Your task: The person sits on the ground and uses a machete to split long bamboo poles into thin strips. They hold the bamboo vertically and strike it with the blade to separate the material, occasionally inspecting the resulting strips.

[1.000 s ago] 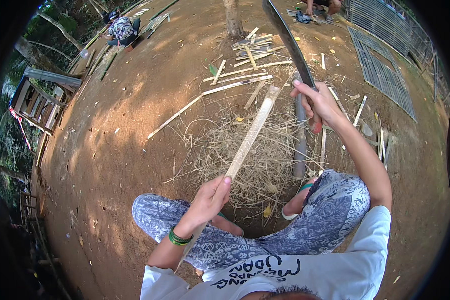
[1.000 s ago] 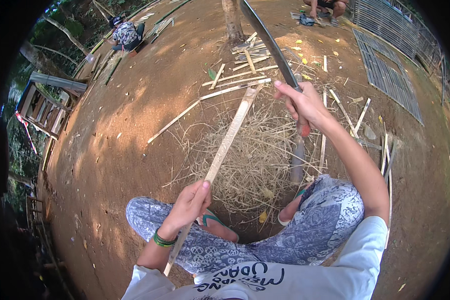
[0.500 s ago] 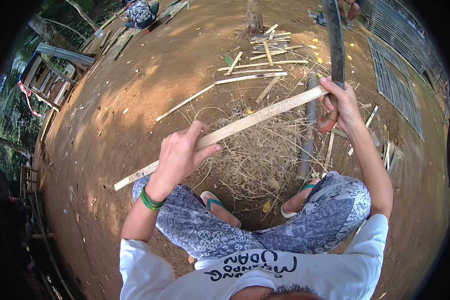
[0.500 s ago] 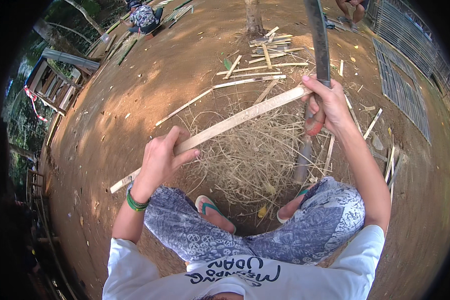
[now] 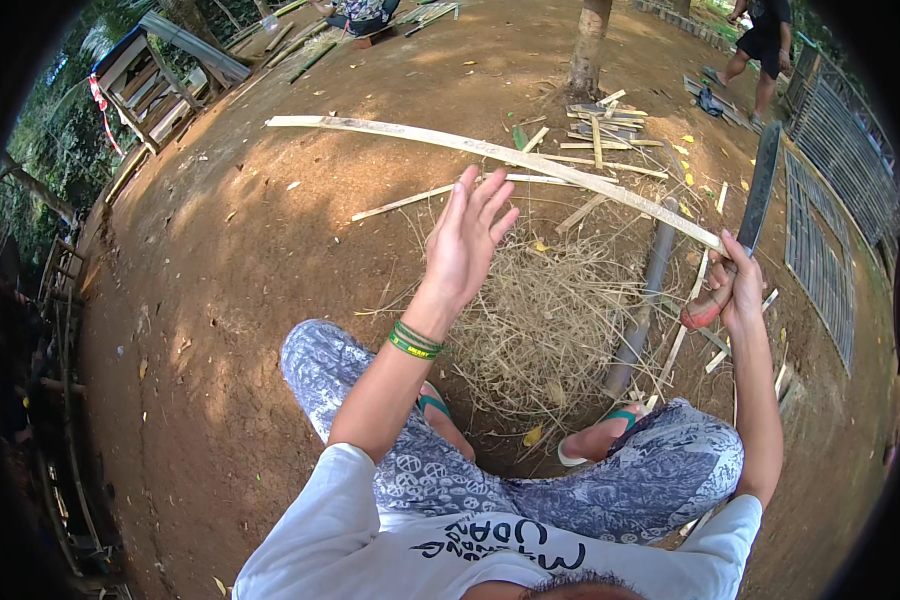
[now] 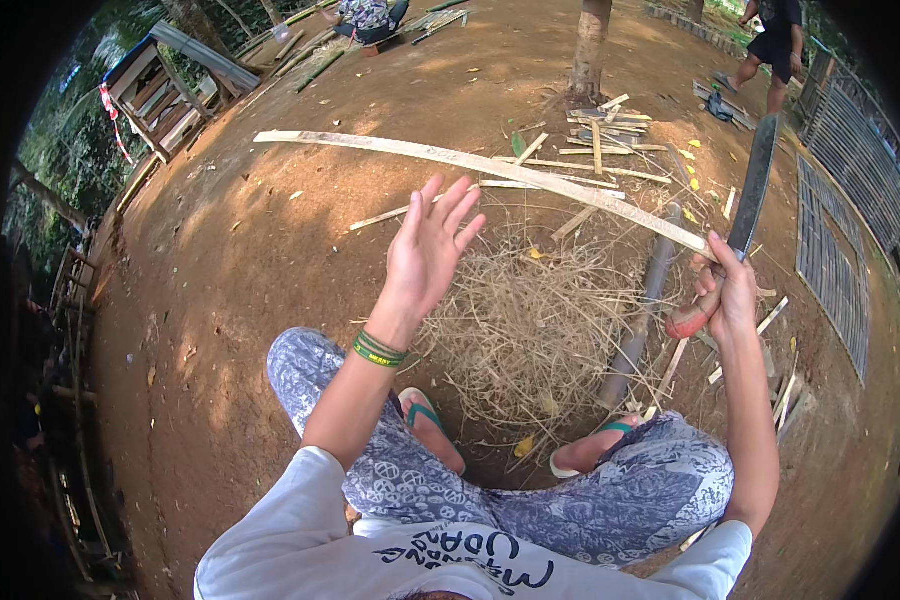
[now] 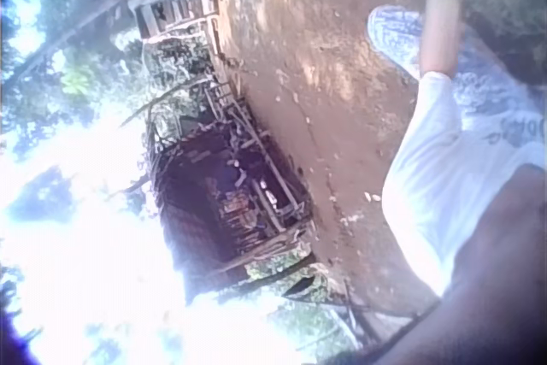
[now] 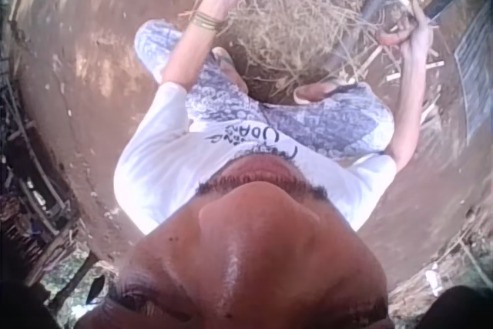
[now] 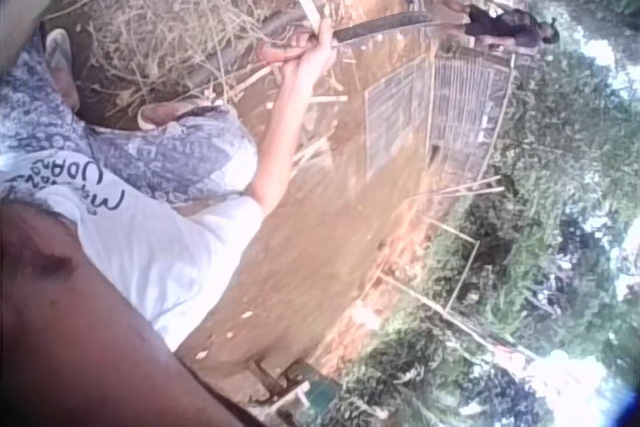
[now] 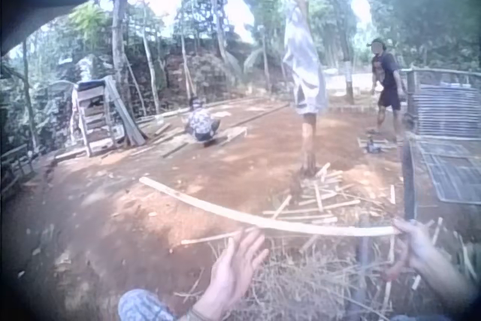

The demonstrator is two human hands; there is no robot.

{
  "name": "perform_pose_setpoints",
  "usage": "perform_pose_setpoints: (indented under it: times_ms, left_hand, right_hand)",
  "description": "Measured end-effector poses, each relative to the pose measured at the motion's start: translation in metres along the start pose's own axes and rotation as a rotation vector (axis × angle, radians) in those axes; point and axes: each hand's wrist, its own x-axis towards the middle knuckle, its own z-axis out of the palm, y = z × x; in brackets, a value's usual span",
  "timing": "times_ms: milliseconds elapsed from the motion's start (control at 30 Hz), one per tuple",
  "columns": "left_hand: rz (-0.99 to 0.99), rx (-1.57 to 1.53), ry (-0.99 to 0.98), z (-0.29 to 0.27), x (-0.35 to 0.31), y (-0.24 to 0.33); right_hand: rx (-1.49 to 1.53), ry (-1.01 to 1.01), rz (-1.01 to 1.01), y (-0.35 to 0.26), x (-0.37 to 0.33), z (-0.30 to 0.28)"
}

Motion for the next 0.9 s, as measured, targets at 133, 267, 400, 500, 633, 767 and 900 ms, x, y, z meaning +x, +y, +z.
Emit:
perform_pose_setpoints:
  times_ms: [133, 267, 400, 500, 633, 767, 900]
  left_hand:
    - [0.065, 0.066, 0.136, 0.021, 0.034, -0.005]
    - [0.074, 0.141, 0.117, 0.018, 0.061, -0.008]
    - [0.085, 0.046, 0.158, 0.045, 0.078, -0.021]
    - [0.014, -0.116, 0.169, 0.094, 0.086, -0.028]
    - [-0.074, -0.299, -0.109, 0.093, 0.133, -0.046]
    - [-0.111, -0.188, 0.251, 0.197, 0.119, -0.079]
    - [-0.300, 0.274, 0.008, 0.238, 0.083, -0.112]
  right_hand:
    - [-0.107, -0.021, 0.029, 0.009, -0.006, -0.011]
    - [-0.224, -0.127, 0.064, 0.011, -0.008, -0.018]
    - [-0.280, -0.207, 0.130, 0.003, -0.012, -0.034]
    - [-0.239, -0.171, 0.137, -0.005, -0.019, -0.039]
    - [-0.162, -0.059, 0.087, -0.016, -0.024, -0.045]
    - [-0.064, 0.025, 0.029, -0.013, -0.046, -0.096]
    - [0.215, 0.279, -0.048, 0.018, -0.111, -0.146]
